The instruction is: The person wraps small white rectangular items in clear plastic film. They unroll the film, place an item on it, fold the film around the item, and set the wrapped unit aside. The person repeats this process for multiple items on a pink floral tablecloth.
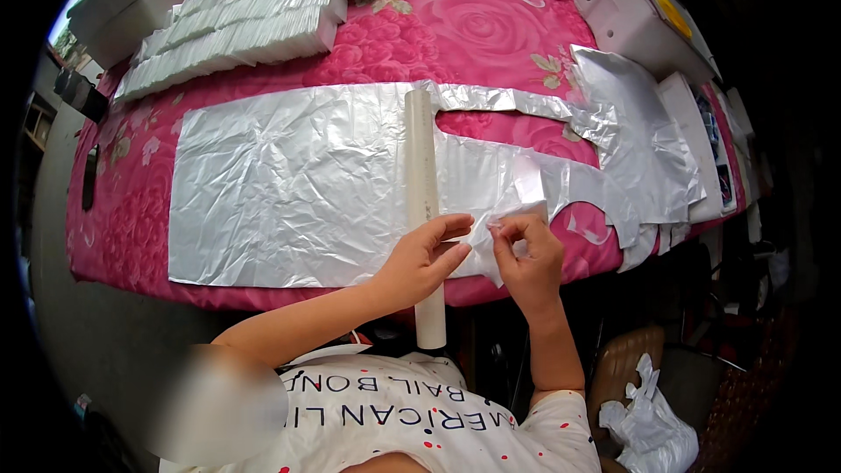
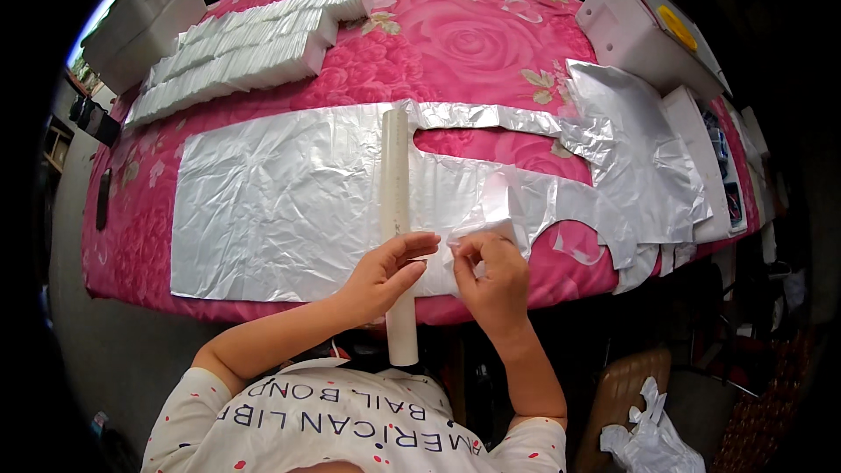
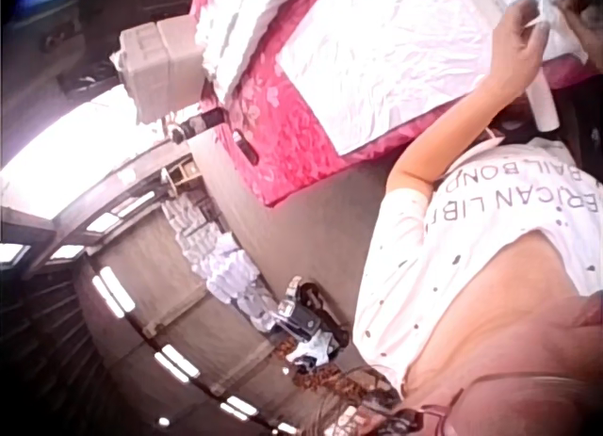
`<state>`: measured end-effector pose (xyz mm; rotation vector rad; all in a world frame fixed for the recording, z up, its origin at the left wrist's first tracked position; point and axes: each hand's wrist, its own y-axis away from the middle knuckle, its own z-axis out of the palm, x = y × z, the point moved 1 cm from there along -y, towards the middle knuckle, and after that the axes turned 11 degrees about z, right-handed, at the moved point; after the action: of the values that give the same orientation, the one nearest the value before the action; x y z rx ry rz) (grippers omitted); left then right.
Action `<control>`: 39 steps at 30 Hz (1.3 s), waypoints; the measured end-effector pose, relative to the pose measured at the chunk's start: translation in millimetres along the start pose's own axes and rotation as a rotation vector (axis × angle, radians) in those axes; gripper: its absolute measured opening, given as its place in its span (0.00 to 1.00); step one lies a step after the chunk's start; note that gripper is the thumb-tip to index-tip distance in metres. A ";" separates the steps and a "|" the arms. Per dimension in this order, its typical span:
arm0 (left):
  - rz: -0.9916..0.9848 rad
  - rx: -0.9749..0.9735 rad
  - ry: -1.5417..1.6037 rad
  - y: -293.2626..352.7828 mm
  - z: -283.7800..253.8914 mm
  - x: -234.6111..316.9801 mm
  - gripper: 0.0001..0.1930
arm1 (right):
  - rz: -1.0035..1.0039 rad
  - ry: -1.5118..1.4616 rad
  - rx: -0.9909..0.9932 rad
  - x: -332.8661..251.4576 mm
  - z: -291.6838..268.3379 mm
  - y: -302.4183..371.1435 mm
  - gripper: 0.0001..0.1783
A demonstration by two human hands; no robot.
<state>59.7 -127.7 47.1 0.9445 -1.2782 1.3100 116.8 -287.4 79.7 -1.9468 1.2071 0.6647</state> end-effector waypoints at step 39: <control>-0.623 0.363 -0.324 131.5 -297.4 64.0 0.13 | 0.501 0.216 -0.813 -15.3 31.3 58.7 0.29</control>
<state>-44.0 187.1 49.4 1.7059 -0.8675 0.9217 55.8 -271.0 53.8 -2.4120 1.7732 1.4000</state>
